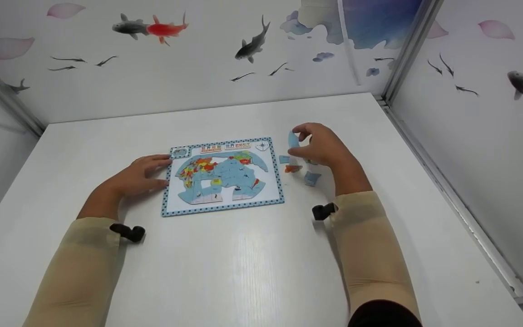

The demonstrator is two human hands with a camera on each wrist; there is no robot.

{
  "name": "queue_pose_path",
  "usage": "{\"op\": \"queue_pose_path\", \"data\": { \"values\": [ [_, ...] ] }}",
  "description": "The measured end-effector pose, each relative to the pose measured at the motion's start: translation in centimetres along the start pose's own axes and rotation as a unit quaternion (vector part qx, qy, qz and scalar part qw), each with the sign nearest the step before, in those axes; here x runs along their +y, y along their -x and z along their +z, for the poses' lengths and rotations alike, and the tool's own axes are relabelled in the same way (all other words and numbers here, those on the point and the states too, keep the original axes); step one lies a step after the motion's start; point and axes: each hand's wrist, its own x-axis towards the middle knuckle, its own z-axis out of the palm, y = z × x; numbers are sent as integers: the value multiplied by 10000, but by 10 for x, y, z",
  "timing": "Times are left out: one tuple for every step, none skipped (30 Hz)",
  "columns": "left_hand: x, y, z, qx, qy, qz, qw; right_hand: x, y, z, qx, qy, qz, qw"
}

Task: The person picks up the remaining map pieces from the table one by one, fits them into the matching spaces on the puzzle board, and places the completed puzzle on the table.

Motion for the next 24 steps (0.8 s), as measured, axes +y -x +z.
{"op": "queue_pose_path", "data": {
  "values": [
    [0, 0, 0, 8, 22, -21, 10000, -4, 0, 2, -11, -6, -14, 10000],
    [1, 0, 0, 8, 35, -29, 10000, -9, 0, 3, -21, -19, -28, 10000],
    [1, 0, 0, 7, 57, -47, 10000, -13, 0, 5, -37, -36, -42, 10000],
    [1, 0, 0, 16, 72, -54, 10000, -18, 0, 7, -47, -62, -43, 10000],
    [1, 0, 0, 29, 80, -68, 9999, -23, -1, 9, -57, -88, -43, 9999],
    [1, 0, 0, 33, 78, -63, 9999, -29, -2, 11, -70, -118, -58, 9999],
    [1, 0, 0, 34, 78, -54, 9999, -34, -3, 14, -84, -146, -80, 9998],
    [1, 0, 0, 19, 64, -26, 10000, -40, -4, 17, -98, -165, -117, 9997],
    [1, 0, -1, 17, 55, -14, 10000, -45, -4, 21, -110, -188, -166, 9996],
    [1, 0, -1, 19, 34, 6, 10000, -51, -5, 24, -123, -194, -213, 9995],
    [1, 0, -1, 7, 17, 30, 10000, -57, -6, 28, -141, -197, -278, 9993],
    [1, 0, -1, -6, 0, 57, 10000, -62, -6, 32, -169, -217, -333, 9991],
    [1, 0, -2, -18, -10, 78, 10000, -68, -7, 36, -207, -248, -377, 9988],
    [1, 0, -2, -25, -29, 98, 9999, -74, -7, 40, -229, -266, -428, 9985],
    [1, 0, -2, -15, -7, 57, 10000, -79, -7, 44, -253, -286, -496, 9980],
    [1, 0, -2, -16, -2, 37, 10000, -84, -7, 48, -286, -308, -532, 9977],
    [1, 0, -3, -30, 1, 34, 10000, -89, -8, 52, -314, -331, -601, 9972],
    [1, 0, -2, -19, 24, -1, 10000, -94, -8, 56, -346, -378, -664, 9965],
    [2, 1, -2, -11, 41, -34, 10000, -99, -8, 60, -372, -389, -760, 9957],
    [2, 1, -2, -7, 63, -68, 10000, -103, -8, 64, -385, -386, -852, 9949],
    [2, 2, -2, -6, 95, -98, 9999, -108, -9, 67, -424, -412, -920, 9940],
    [2, 2, -2, -8, 95, -90, 9999, -113, -9, 71, -461, -423, -973, 9933],
    [2, 2, -2, -17, 99, -89, 9999, -118, -9, 75, -498, -433, -1051, 9923],
    [2, 2, -2, -8, 113, -114, 9999, -123, -9, 79, -534, -445, -1094, 9916]
  ]
}}
